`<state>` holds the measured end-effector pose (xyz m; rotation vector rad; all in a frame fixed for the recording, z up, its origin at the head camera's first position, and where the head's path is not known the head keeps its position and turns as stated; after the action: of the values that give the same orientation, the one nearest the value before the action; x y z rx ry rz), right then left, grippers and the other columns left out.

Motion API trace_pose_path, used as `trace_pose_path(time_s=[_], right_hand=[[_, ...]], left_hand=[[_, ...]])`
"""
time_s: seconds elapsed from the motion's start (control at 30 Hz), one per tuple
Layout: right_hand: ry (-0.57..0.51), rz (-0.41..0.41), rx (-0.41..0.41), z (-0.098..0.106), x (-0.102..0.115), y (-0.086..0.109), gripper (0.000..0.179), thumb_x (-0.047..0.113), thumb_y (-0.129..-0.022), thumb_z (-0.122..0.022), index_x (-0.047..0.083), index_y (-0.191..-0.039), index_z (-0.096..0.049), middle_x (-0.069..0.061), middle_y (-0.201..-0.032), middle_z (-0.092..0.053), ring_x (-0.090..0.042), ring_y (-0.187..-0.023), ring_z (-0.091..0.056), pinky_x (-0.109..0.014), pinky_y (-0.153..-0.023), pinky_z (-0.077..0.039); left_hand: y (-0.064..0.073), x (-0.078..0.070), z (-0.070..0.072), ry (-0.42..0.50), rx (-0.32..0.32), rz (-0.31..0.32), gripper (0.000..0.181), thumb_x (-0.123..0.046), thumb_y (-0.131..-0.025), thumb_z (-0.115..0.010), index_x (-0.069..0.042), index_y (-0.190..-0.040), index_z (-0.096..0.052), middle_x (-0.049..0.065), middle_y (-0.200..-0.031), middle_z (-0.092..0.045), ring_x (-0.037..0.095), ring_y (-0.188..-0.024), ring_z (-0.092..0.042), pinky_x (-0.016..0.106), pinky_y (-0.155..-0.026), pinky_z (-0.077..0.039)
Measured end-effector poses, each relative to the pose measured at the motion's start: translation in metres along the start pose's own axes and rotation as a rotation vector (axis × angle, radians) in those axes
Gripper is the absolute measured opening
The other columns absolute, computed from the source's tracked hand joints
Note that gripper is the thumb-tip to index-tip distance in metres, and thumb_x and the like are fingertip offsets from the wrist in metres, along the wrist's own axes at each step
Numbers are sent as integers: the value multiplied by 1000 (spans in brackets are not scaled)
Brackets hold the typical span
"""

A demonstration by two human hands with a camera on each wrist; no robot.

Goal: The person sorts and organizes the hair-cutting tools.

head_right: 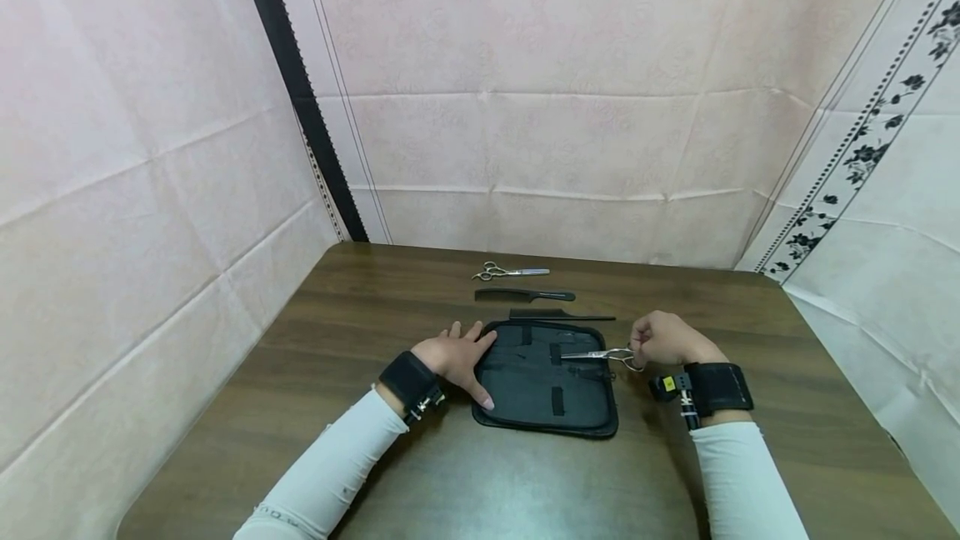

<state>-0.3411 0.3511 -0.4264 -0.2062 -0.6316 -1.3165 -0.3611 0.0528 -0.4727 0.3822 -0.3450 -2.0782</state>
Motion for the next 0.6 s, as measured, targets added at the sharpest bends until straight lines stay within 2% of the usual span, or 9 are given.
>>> trace_pose_path(time_s=[0.6], right_hand=[[7, 11, 2, -6, -2, -6, 12, 6, -81, -79, 9, -83, -68, 0, -74, -61, -20, -72, -55, -34, -65, -41]], left_hand=[[-2, 0, -3, 7, 11, 6, 123, -71, -75, -81, -25, -168, -16, 11, -176, -8, 49, -159, -7, 59, -128, -18]])
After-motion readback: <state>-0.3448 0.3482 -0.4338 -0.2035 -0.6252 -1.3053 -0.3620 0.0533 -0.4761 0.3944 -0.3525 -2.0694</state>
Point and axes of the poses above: each hand's wrist, its own y-axis away from the middle knuckle, its own z-axis out of the back of the hand, x = y × z, the point moved 10 cm from there along -y, towards the middle knuckle
